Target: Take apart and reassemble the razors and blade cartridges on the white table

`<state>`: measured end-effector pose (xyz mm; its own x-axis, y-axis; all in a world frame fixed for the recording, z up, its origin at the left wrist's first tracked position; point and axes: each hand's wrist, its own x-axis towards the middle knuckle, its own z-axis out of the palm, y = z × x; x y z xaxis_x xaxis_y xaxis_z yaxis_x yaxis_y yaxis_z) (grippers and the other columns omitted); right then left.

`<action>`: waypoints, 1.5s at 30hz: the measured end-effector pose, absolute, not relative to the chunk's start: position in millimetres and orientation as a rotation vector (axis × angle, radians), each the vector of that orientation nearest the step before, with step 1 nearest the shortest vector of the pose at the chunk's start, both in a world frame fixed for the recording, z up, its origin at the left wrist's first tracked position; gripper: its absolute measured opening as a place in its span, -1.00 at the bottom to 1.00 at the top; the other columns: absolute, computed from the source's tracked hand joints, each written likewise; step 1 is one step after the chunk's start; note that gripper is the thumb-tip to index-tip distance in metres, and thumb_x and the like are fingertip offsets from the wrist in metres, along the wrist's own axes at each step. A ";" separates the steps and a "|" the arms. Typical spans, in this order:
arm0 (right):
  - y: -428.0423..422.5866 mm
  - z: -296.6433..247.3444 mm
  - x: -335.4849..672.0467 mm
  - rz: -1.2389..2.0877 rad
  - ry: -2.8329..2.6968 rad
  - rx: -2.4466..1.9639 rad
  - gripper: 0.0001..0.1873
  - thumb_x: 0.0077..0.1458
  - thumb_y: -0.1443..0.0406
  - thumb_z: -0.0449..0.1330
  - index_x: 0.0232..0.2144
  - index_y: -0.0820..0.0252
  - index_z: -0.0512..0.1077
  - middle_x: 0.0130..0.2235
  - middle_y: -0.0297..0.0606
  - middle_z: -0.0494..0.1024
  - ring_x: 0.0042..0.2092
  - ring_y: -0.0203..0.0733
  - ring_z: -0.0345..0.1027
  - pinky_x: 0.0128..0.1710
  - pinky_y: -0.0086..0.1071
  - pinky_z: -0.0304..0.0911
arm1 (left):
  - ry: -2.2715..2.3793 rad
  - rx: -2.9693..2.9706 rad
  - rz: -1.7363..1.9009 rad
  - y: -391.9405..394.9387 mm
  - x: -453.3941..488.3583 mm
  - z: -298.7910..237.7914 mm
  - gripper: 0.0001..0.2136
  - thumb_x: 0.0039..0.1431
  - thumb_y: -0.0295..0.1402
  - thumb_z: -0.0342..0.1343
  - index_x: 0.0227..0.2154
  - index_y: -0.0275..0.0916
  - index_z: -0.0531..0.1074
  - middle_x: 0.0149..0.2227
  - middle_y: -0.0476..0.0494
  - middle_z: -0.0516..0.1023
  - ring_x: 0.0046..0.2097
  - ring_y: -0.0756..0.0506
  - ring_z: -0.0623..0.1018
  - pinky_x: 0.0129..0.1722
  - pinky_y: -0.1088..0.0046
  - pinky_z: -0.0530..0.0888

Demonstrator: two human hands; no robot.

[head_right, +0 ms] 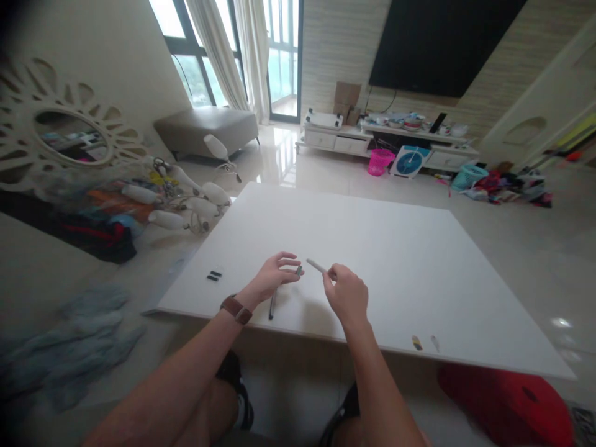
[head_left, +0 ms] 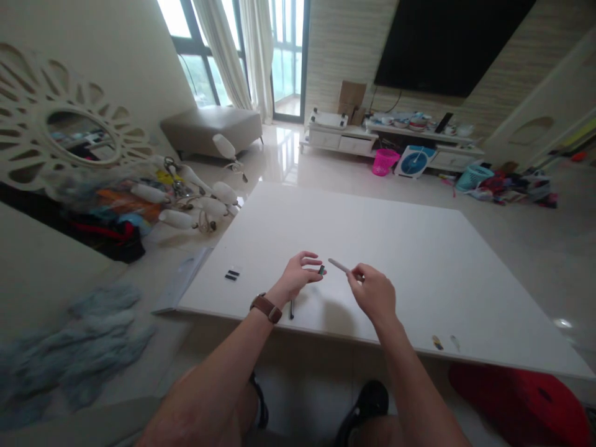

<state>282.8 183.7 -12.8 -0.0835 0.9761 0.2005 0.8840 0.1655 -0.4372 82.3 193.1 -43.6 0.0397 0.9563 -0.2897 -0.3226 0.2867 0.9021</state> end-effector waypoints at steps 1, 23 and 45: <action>183.6 -13.1 282.6 0.294 -2.007 -1.745 -0.80 0.15 0.16 0.16 -0.45 0.10 0.45 -0.39 -0.31 0.57 -0.40 -0.21 0.38 -0.43 -0.40 0.03 | 1.094 0.745 1.140 192.8 82.4 -43.0 -0.52 -0.21 -0.69 0.33 -0.18 -0.27 0.37 -0.05 -0.32 0.53 -0.22 -0.12 0.64 -0.13 0.22 0.54; 186.7 -14.5 284.6 0.572 -2.012 -1.723 -0.77 0.13 0.14 0.16 -0.47 0.11 0.47 -0.44 -0.31 0.56 -0.43 -0.24 0.36 -0.43 -0.42 0.06 | 1.142 0.777 1.128 193.3 83.6 -40.6 -0.51 -0.17 -0.71 0.27 -0.13 -0.28 0.34 -0.03 -0.32 0.52 -0.28 -0.06 0.63 -0.18 0.31 0.54; 184.2 -16.0 280.2 0.386 -1.937 -1.714 -0.78 0.15 0.15 0.16 -0.46 0.10 0.46 -0.41 -0.32 0.58 -0.40 -0.23 0.39 -0.42 -0.42 0.06 | 1.112 0.760 1.143 193.0 82.0 -37.0 -0.51 -0.19 -0.68 0.28 -0.14 -0.27 0.33 -0.06 -0.30 0.53 -0.28 -0.08 0.63 -0.19 0.31 0.54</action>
